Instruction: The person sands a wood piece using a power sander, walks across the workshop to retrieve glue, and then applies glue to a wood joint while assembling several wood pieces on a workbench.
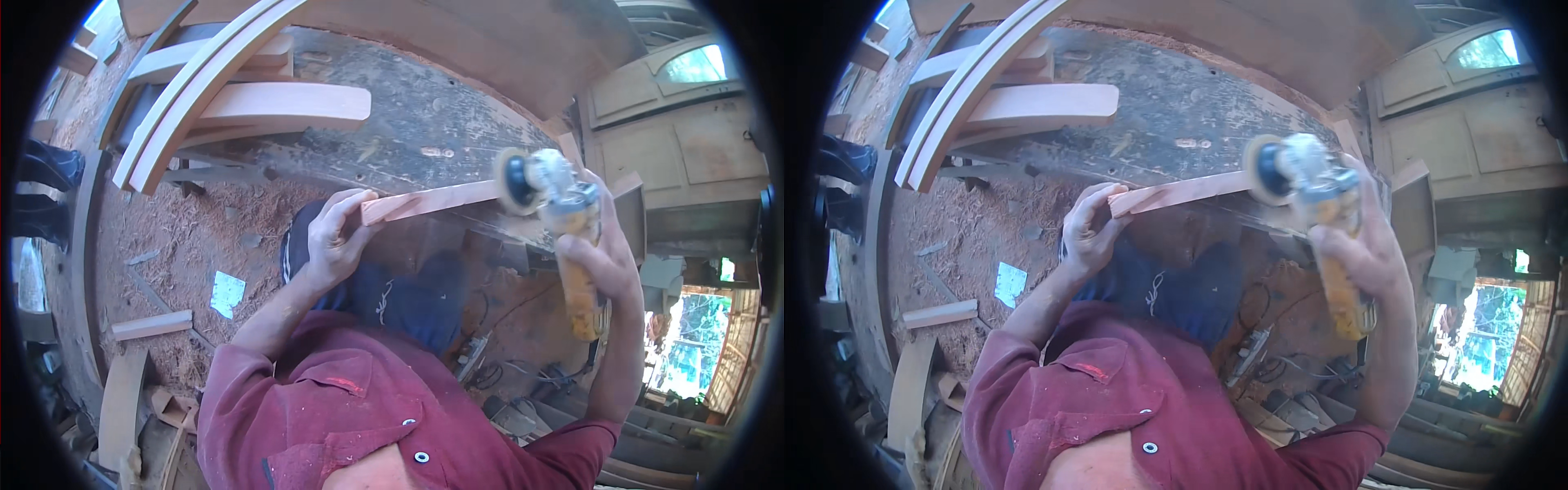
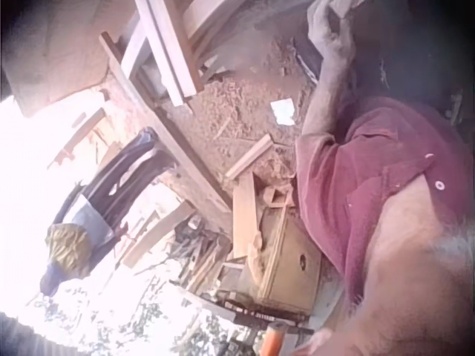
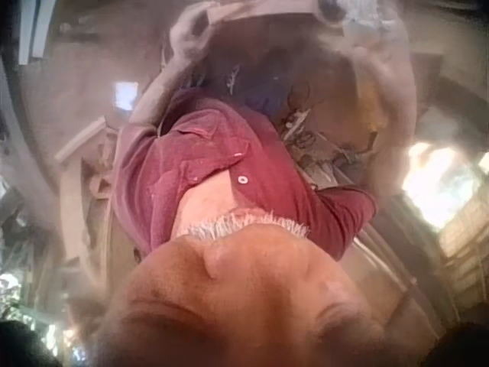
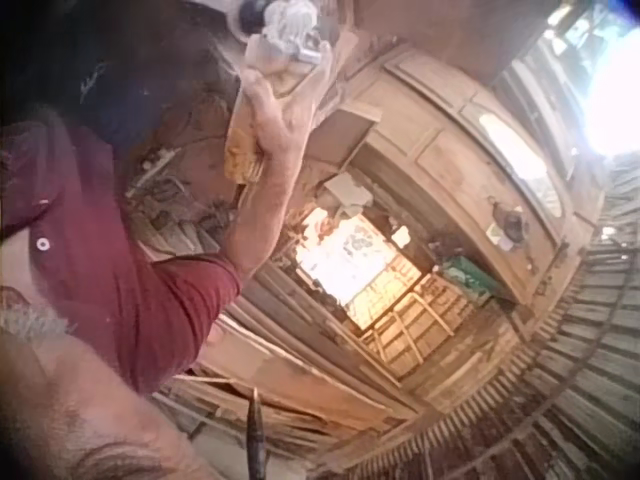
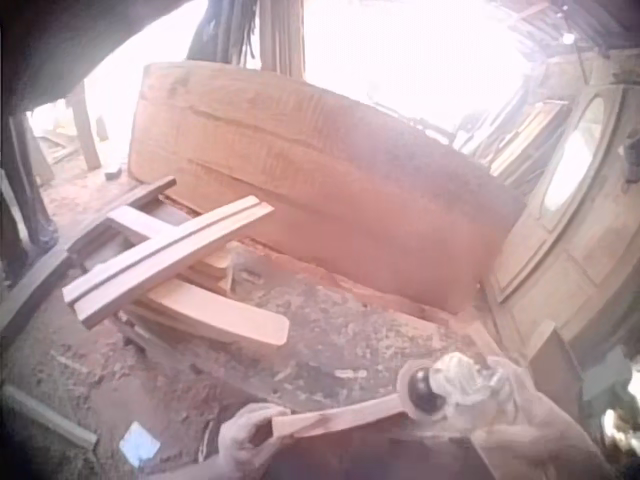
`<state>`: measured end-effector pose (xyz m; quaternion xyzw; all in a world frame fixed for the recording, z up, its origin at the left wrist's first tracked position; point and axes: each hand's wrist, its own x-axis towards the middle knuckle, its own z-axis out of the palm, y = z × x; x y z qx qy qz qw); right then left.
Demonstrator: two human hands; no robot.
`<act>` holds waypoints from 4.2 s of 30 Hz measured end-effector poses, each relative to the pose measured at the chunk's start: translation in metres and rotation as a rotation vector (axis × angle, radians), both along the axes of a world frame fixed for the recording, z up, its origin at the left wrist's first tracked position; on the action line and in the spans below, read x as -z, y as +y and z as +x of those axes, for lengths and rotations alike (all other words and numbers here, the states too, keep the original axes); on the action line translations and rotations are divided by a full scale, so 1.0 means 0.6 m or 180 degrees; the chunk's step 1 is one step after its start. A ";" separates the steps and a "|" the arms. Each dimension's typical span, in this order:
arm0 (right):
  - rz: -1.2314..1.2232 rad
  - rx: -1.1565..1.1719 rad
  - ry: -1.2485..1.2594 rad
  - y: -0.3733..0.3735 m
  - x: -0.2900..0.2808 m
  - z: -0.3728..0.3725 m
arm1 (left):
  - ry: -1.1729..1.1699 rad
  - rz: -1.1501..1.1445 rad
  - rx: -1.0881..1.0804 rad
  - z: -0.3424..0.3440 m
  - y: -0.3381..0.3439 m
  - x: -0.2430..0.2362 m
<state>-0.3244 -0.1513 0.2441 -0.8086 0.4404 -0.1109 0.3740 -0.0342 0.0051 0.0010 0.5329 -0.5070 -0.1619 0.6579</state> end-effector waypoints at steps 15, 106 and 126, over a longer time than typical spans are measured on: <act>0.0086 -0.0680 0.1440 0.108 -0.031 0.166 | -0.0733 -0.0455 0.0252 0.038 -0.014 0.005; -0.0884 0.1342 0.0327 -0.114 0.041 -0.209 | -0.0787 0.0826 -0.0139 0.108 0.042 -0.019; 0.0397 0.3187 -0.3008 0.314 0.294 -0.294 | -0.3741 0.1219 -0.1653 0.125 -0.053 -0.268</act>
